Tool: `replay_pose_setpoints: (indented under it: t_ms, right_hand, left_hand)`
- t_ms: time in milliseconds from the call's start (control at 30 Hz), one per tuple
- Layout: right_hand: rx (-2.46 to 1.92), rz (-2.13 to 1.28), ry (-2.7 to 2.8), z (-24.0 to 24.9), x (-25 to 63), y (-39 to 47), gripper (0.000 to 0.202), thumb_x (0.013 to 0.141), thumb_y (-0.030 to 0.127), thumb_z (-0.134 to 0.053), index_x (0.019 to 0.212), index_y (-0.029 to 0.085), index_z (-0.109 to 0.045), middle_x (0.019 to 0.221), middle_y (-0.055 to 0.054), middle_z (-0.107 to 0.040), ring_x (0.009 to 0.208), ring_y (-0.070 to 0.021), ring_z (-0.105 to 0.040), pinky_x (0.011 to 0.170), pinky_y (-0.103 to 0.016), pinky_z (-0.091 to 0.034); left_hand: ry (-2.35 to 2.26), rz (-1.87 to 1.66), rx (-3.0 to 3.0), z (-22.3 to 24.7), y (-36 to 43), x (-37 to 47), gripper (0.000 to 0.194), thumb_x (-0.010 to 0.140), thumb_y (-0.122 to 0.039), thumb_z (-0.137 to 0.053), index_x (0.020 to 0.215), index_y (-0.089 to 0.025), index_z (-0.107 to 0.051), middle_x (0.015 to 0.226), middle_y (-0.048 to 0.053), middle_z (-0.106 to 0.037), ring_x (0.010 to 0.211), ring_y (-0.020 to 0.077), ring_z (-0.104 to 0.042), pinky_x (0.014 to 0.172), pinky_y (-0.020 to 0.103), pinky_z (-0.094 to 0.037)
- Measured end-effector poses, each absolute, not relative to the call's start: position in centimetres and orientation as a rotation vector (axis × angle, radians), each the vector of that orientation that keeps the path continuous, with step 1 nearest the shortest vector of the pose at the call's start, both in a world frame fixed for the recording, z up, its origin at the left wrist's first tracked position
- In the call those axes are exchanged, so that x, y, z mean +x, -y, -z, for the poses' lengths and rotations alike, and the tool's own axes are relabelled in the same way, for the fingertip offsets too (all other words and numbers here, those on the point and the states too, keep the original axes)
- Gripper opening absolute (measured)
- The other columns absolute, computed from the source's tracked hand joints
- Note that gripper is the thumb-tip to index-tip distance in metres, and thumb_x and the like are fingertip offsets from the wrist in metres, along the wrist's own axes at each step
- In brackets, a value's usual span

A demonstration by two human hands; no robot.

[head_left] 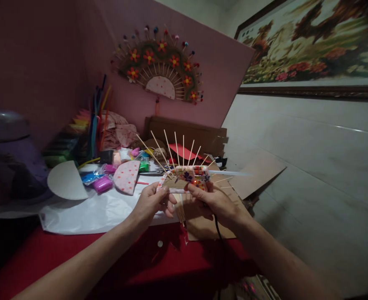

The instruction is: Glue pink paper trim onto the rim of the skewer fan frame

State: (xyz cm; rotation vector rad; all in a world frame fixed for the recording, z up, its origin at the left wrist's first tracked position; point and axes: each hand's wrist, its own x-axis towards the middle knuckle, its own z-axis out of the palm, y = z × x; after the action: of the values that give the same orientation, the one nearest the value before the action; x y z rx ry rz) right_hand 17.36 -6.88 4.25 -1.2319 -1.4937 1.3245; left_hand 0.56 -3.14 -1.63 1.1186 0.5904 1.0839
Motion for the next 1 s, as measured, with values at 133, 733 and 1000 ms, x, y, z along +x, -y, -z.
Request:
replay_pose_setpoints:
  t_ms: [133, 733, 1000]
  right_hand:
    - [-1.249, -1.325, 1.466, -4.0, 17.4, 6.8, 0.032, 0.073, 0.048, -0.059, 0.065, 0.019, -0.049, 0.041, 0.009, -0.037, 0.030, -0.0044, -0.027, 0.027, -0.018, -0.020]
    - [-1.466, -0.787, 1.627, -1.6, 24.7, 9.6, 0.039, 0.077, 0.046, -0.053, 0.102, 0.017, -0.057, 0.059, 0.000, -0.054, 0.043, -0.0119, -0.046, 0.039, -0.024, -0.036]
    - [-1.823, 0.015, 2.257, 2.5, 27.9, 7.0, 0.050, 0.085, 0.028, -0.039, 0.134, 0.018, -0.032, 0.122, -0.014, -0.052, 0.107, -0.0262, -0.050, 0.087, -0.038, -0.037]
  left_hand:
    - [-0.610, -1.089, 1.123, 1.6, 3.1, 0.5, 0.020, 0.078, -0.033, -0.052, 0.075, -0.014, -0.049, 0.064, 0.004, -0.062, 0.043, 0.0112, -0.055, 0.038, 0.025, -0.048]
    - [-0.733, -1.447, 1.041, 0.1, 2.6, -0.6, 0.018, 0.077, -0.026, -0.052, 0.069, -0.011, -0.051, 0.056, 0.003, -0.061, 0.043, 0.0110, -0.055, 0.041, 0.023, -0.047]
    - [-0.728, -1.532, 0.984, -0.3, 2.6, -0.6, 0.016, 0.076, -0.026, -0.053, 0.070, -0.012, -0.049, 0.063, 0.004, -0.062, 0.044, 0.0107, -0.055, 0.040, 0.023, -0.047]
